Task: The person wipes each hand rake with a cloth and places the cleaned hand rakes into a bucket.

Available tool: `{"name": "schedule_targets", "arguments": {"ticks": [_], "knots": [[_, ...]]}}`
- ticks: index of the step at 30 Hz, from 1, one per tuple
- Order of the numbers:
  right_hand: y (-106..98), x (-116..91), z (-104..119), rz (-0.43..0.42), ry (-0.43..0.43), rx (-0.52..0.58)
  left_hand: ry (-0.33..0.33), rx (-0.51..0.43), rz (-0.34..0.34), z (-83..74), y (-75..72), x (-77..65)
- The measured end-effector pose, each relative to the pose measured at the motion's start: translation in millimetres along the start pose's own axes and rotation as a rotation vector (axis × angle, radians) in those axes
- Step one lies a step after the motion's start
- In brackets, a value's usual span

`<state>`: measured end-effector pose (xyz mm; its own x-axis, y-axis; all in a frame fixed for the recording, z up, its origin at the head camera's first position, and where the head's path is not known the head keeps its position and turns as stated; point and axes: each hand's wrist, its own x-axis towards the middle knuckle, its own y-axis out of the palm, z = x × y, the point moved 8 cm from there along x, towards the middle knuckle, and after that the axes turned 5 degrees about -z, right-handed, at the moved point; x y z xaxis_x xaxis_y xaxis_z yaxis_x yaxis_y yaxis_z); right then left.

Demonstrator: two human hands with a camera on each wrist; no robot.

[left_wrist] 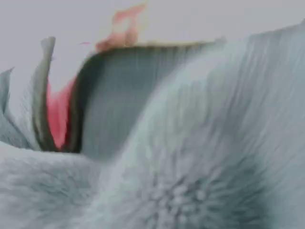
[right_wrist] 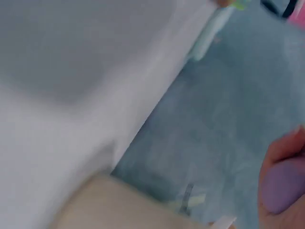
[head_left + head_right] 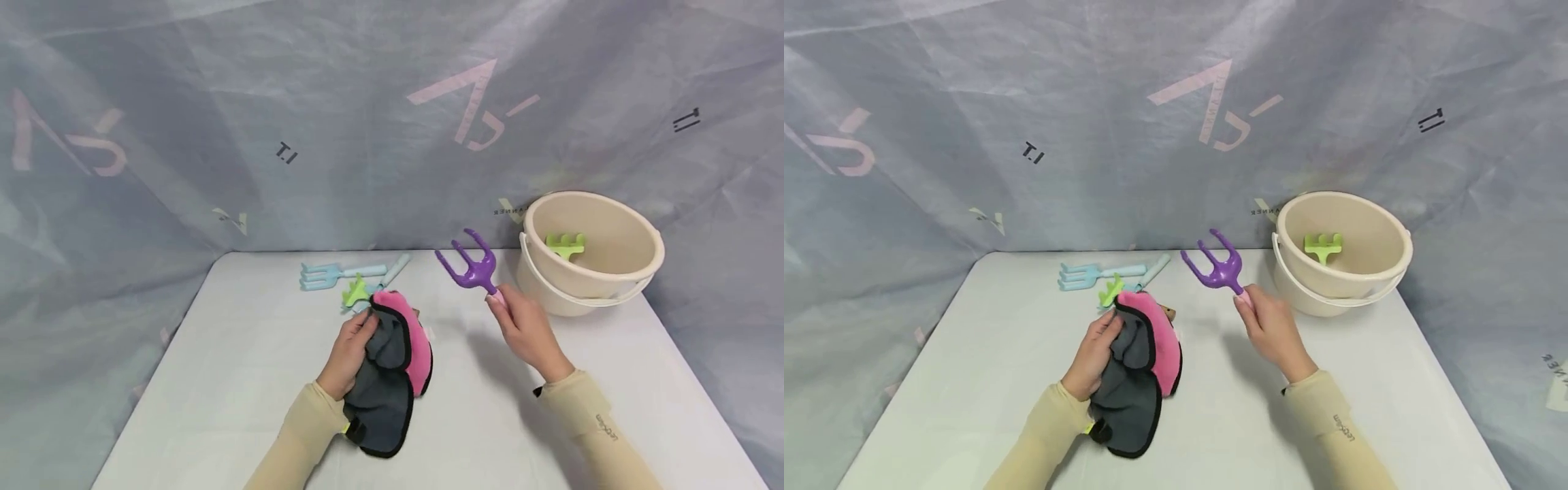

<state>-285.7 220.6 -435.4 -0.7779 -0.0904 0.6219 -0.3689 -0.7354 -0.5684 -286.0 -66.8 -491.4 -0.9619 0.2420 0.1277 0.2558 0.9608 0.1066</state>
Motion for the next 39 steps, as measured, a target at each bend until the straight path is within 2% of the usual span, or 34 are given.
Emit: {"name": "schedule_targets", "arguments": {"ticks": [3,5,7,10,13,15,17,20,23,26,28,30,36,39], "knots": [[10,-11,10,-0.002,0.096,0.202,-0.102,-0.233,-0.030,5.1,4.2,-4.9],[21,-18,19,0.028,0.149,0.338,-0.120,-0.351,-0.025,4.3,10.3,-7.6],[32,-24,31,0.074,0.169,0.441,-0.109,-0.420,-0.004,1.2,18.3,-10.4],[48,-32,50,0.158,0.153,0.510,-0.088,-0.420,0.054,-3.3,34.0,-15.0],[61,-39,64,0.208,0.107,0.457,-0.061,-0.318,0.099,-7.0,49.7,-20.1],[65,-43,70,0.212,0.075,0.370,-0.015,-0.222,0.074,-11.0,55.2,-21.5],[69,-48,75,0.211,0.036,0.282,0.045,-0.107,-0.025,-14.8,53.3,-22.6],[75,-57,83,0.248,0.012,0.221,0.161,0.053,-0.211,-23.0,43.2,-24.0],[81,-65,91,0.277,0.010,0.209,0.249,0.133,-0.334,-30.3,34.0,-26.9],[81,-67,95,0.258,-0.003,0.190,0.297,0.139,-0.370,-35.4,29.2,-27.3],[79,-67,97,0.237,-0.033,0.157,0.293,0.110,-0.386,-36.6,25.8,-26.2],[79,-65,98,0.221,-0.061,0.123,0.263,0.078,-0.401,-34.1,22.0,-24.4],[81,-62,95,0.223,-0.099,0.035,0.113,-0.051,-0.428,-17.9,11.5,-18.6],[82,-60,94,0.234,-0.119,0.029,0.102,-0.125,-0.459,-17.3,4.3,-15.5]]}}
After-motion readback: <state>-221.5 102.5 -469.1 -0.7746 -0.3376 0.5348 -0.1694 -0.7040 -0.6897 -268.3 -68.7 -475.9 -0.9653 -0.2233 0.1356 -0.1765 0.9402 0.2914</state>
